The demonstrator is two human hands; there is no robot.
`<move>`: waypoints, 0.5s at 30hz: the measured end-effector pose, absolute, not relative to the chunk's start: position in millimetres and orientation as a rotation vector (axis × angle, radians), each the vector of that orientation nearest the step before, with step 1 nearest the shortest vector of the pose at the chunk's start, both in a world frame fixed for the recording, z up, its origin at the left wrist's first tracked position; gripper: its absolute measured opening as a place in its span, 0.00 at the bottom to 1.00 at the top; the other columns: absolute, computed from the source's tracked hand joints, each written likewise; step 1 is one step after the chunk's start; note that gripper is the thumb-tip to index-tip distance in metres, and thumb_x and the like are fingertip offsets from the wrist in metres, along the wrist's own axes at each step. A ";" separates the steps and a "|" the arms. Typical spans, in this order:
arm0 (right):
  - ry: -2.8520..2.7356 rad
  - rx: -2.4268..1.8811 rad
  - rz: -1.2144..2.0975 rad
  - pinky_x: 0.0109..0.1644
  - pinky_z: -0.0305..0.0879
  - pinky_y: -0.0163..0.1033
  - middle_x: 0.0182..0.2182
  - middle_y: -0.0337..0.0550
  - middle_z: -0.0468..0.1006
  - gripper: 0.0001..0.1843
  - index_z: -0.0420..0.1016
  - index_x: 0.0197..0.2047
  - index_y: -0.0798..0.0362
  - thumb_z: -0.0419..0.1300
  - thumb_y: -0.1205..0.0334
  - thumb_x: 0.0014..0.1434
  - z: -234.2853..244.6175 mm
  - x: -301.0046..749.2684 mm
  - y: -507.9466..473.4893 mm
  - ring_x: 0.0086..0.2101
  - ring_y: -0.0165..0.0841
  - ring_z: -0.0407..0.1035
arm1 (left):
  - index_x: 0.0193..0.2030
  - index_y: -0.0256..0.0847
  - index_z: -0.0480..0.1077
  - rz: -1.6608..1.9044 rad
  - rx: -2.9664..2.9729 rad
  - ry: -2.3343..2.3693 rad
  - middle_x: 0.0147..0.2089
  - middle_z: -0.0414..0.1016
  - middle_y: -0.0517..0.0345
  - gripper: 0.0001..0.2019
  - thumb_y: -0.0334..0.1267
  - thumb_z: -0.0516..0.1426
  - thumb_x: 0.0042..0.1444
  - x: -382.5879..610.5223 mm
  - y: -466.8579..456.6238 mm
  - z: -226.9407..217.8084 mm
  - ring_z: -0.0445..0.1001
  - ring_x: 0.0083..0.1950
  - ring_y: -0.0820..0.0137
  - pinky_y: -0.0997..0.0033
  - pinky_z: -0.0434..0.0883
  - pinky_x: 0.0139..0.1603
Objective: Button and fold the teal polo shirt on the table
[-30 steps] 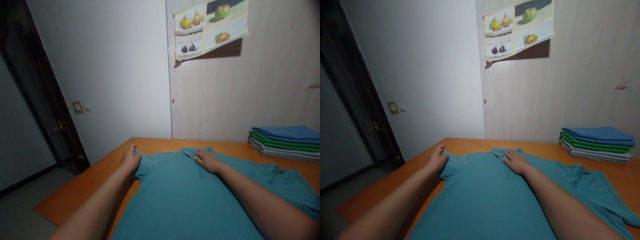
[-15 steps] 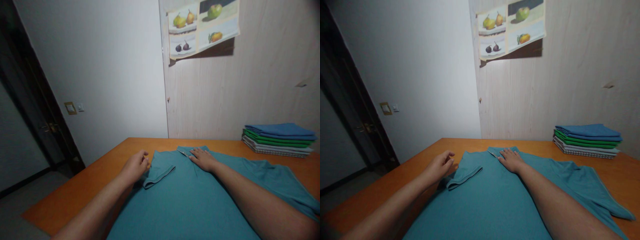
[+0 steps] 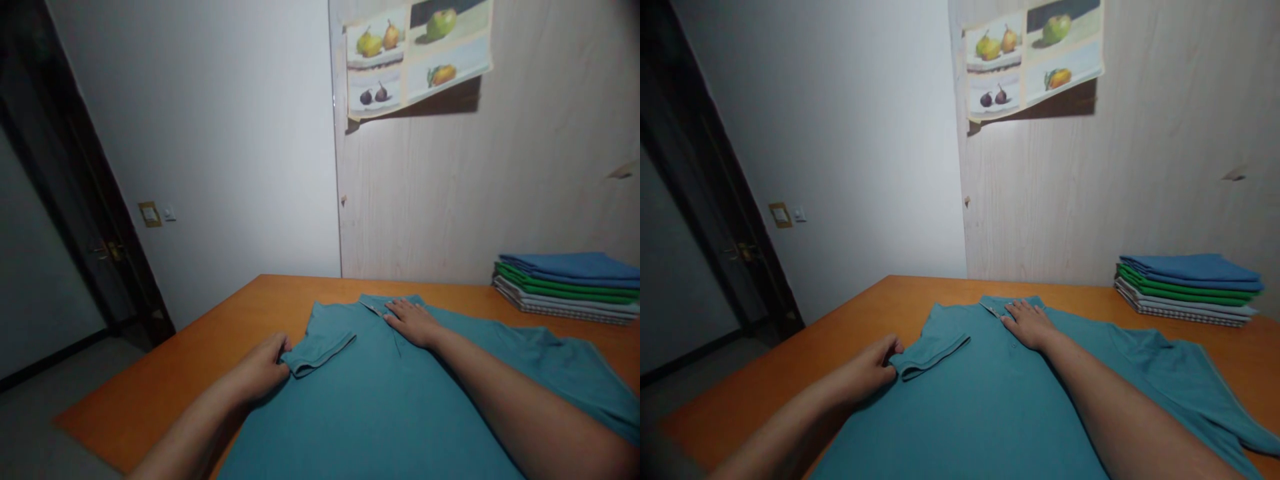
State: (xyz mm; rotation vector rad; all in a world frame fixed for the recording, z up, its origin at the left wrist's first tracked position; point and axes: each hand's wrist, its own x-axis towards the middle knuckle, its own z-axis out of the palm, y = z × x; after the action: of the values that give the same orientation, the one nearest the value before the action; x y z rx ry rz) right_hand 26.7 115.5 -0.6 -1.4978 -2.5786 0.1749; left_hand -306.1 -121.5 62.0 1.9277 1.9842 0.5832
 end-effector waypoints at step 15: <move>-2.647 -1.592 0.133 0.71 0.43 0.58 0.73 0.50 0.49 0.39 0.50 0.74 0.51 0.36 0.39 0.68 9.6 32.8 114.8 0.71 0.47 0.41 | 0.36 0.44 0.65 0.723 1.913 1.998 0.31 0.71 0.62 0.03 0.38 0.53 0.54 -325.1 -128.8 47.5 0.69 0.32 0.69 0.72 0.55 0.29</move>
State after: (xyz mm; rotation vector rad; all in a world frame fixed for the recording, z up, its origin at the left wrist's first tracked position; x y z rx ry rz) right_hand 32.8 114.8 9.6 -1.5917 -2.6468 0.1329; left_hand -325.1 -128.8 47.5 1.9130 1.9976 0.7227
